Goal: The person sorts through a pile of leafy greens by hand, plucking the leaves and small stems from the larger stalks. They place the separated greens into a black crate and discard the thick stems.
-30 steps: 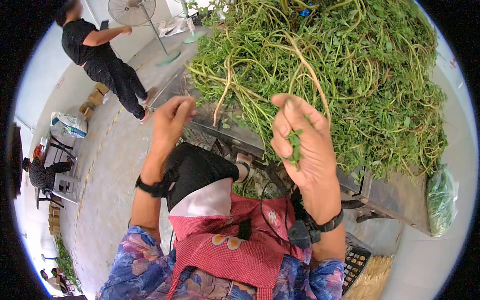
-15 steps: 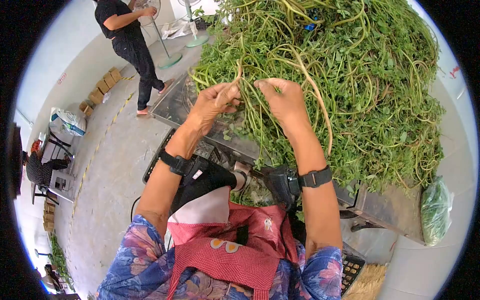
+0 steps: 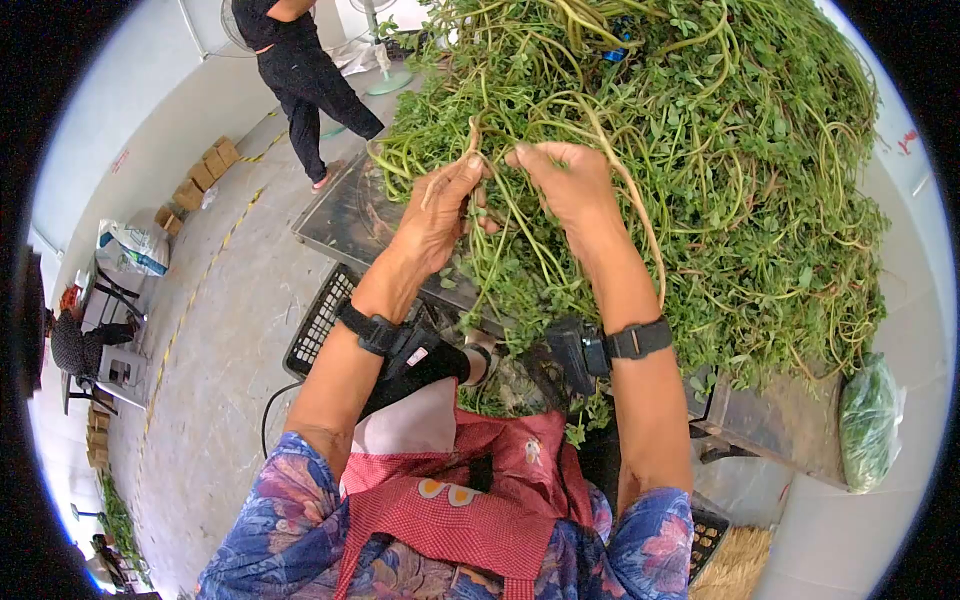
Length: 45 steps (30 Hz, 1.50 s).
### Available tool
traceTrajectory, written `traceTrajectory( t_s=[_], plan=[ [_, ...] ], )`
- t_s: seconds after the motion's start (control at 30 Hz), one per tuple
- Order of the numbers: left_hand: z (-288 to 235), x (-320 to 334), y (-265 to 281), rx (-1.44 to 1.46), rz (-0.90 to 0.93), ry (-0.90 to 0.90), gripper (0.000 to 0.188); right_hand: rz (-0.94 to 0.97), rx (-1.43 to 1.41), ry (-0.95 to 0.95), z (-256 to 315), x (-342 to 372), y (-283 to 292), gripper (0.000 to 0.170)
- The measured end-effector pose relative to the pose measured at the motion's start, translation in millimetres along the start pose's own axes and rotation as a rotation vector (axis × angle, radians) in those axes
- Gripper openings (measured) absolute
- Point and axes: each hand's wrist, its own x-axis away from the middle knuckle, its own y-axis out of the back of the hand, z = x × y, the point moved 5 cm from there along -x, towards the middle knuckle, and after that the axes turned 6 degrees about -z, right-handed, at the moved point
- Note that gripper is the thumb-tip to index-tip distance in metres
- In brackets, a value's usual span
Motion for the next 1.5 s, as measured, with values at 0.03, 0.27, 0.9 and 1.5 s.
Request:
traceTrajectory(
  t_s=[0.03,0.27,0.9,1.5],
  plan=[
    [-0.2,-0.1,-0.5,-0.002,-0.038,-0.012,0.043,-0.002,0.000,-0.002,1.7,-3.1,0.5,0.028],
    [9.2,-0.8,-1.6,-0.231,-0.016,0.048,0.025,0.027,0.068,0.022,-12.6,-33.7,-16.3,0.032],
    [7.3,-0.8,-14.2,-0.746,0.023,-0.251,0.020,0.036,0.369,0.000,-34.2,-45.5,-2.5,0.035],
    [12.3,-20.8,-2.9,-0.092,0.143,0.171,0.015,0.218,0.129,-0.127,-22.2,-15.6,14.9,0.027]
  ],
)
